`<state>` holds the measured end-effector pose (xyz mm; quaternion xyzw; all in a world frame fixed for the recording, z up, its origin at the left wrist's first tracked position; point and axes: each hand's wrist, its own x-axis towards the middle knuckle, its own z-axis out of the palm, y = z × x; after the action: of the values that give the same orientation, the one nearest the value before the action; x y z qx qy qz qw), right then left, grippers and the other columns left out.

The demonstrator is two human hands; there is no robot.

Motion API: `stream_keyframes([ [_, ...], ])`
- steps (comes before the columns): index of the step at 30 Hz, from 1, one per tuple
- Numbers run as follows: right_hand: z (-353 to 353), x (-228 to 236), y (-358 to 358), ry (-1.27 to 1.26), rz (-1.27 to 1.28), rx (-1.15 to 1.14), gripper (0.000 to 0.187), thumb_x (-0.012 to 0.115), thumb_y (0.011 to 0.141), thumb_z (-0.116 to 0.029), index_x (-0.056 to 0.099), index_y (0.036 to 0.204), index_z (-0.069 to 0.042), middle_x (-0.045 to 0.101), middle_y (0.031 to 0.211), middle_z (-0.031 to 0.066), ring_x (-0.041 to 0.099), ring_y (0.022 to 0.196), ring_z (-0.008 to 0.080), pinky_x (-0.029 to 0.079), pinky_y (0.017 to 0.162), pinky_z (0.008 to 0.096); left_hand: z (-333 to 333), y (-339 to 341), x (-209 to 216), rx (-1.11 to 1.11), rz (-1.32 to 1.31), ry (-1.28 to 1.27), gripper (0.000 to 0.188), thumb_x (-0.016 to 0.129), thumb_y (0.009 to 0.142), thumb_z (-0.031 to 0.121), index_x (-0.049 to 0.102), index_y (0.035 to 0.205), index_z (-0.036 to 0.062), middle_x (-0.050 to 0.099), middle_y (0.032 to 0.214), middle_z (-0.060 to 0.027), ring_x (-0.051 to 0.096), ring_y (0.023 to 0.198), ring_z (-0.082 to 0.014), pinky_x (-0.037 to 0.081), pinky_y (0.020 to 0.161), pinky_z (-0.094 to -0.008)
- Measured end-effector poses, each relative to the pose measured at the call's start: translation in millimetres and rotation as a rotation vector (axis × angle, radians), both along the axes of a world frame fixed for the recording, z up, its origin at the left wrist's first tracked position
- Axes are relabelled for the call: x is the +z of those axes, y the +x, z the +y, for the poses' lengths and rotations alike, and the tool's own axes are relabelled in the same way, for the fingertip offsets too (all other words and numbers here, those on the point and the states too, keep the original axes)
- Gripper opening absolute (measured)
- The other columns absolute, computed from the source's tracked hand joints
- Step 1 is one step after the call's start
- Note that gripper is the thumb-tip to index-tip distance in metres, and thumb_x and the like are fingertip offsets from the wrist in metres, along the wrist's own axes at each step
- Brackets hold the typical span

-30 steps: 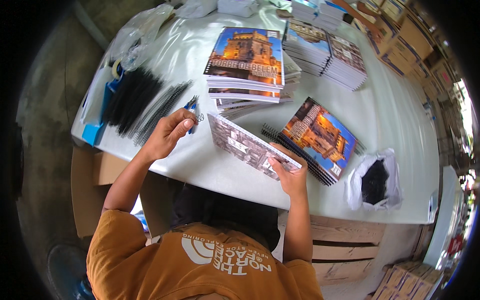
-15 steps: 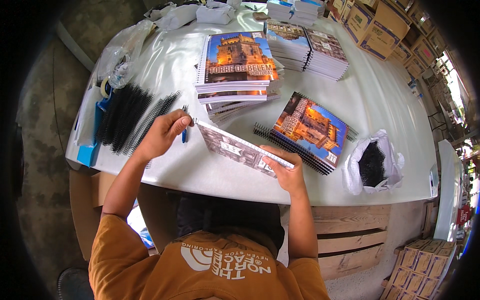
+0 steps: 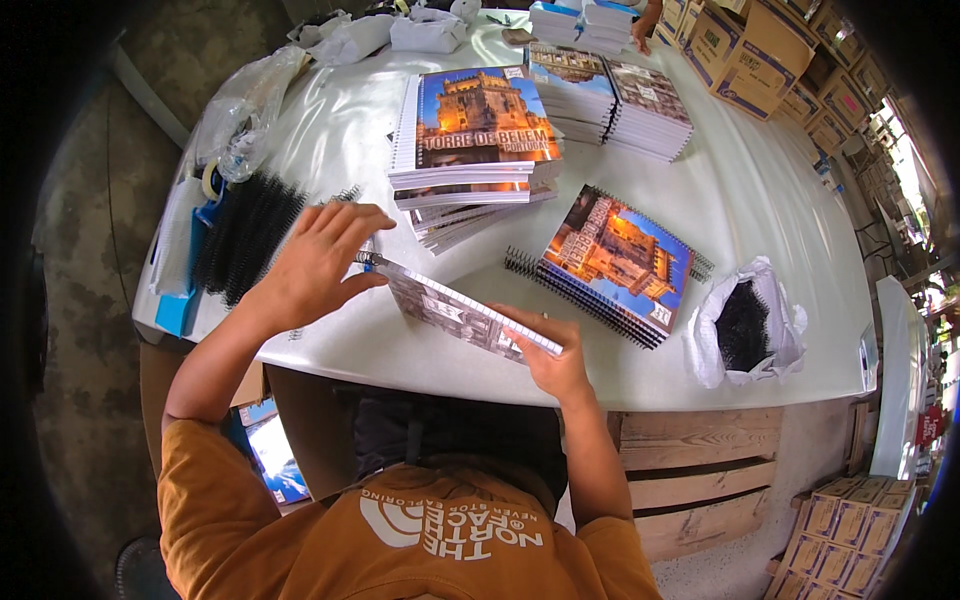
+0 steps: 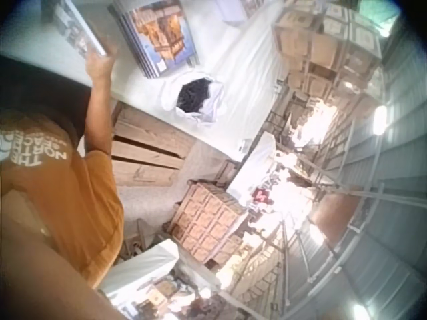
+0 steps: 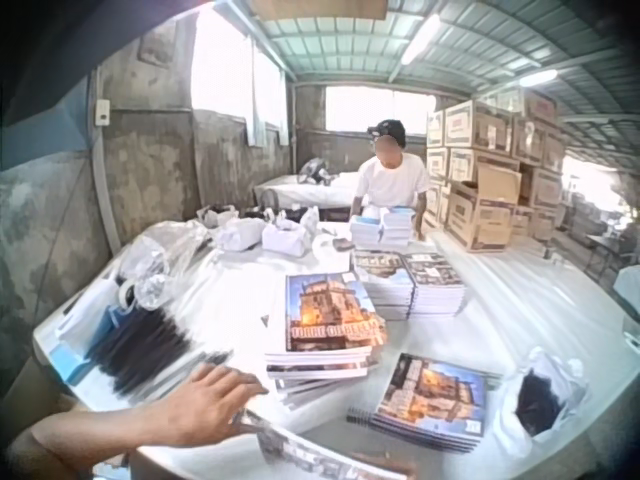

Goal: The person binds booklets by manually threading a plastic spiral coil through pre-punched holes in the pages, crimping the ends of the coil, and stacking the finished booklets on a table.

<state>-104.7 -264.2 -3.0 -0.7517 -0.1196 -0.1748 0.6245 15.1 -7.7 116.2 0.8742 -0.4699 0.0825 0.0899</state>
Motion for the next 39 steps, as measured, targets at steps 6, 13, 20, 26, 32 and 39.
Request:
stream_keyframes([
  [6,14.1,-4.7,-7.3,-0.076,-0.131,-0.004,0.037,0.055,0.073,0.013,0.063,0.107,0.0,0.064,0.107,0.0143,0.064,0.096,0.0232,0.05,0.082,0.0284,-5.5,-9.7,-15.6,0.104,-0.237,-0.109,0.061,0.069,0.07,0.039,0.05,0.116,0.0037,0.046,0.121,-0.022,0.035,0.122,-0.0385,0.023,0.099,-0.0492],
  [13,32.0,-13.0,-14.5,-0.116,-0.239,-0.016,0.035,0.055,0.074,0.01,0.063,0.107,0.001,0.065,0.104,0.0151,0.065,0.093,0.0253,0.05,0.081,0.0312,25.1,-16.6,-104.4,-0.001,-0.708,-0.235,0.111,0.03,0.074,0.079,0.015,0.135,-0.0115,0.012,0.14,-0.0341,-0.004,0.131,-0.0504,-0.008,0.096,-0.0676],
  [20,41.4,-5.5,-15.0,-0.151,-0.293,-0.007,0.032,0.058,0.074,0.006,0.064,0.105,0.001,0.065,0.099,0.0174,0.065,0.092,0.0276,0.052,0.078,0.0332,31.0,-63.9,-154.3,-0.158,-0.545,-0.291,0.106,0.036,0.073,0.078,0.023,0.138,-0.0049,0.02,0.143,-0.0247,0.017,0.132,-0.0437,-0.004,0.105,-0.0577],
  [26,50.9,0.4,-13.5,-0.148,-0.365,0.096,0.029,0.065,0.076,-0.001,0.063,0.105,0.002,0.065,0.097,0.0192,0.066,0.089,0.0285,0.053,0.075,0.0347,25.0,-35.6,-137.9,0.154,-0.368,-0.552,0.114,0.045,0.07,0.077,0.014,0.136,-0.0116,0.016,0.143,-0.0282,0.017,0.128,-0.0524,0.002,0.104,-0.0618],
  [32,52.4,-3.8,-11.6,-0.072,-0.432,0.155,0.033,0.065,0.076,-0.003,0.062,0.108,0.0,0.065,0.099,0.0183,0.065,0.09,0.029,0.052,0.076,0.0346,22.2,-9.7,-62.4,0.135,-0.835,-0.676,0.1,0.018,0.082,0.073,0.015,0.138,-0.0098,0.009,0.145,-0.0271,0.005,0.135,-0.0398,0.002,0.106,-0.0562],
  [39,54.3,-7.7,-17.3,-0.113,-0.403,0.065,0.037,0.067,0.073,0.0,0.062,0.109,0.0,0.065,0.102,0.0152,0.065,0.091,0.0266,0.051,0.079,0.0337,12.0,-41.3,-112.4,-0.131,-0.772,-0.562,0.11,0.025,0.074,0.081,0.014,0.138,-0.0077,0.015,0.145,-0.0236,0.015,0.131,-0.047,0.009,0.106,-0.0581],
])
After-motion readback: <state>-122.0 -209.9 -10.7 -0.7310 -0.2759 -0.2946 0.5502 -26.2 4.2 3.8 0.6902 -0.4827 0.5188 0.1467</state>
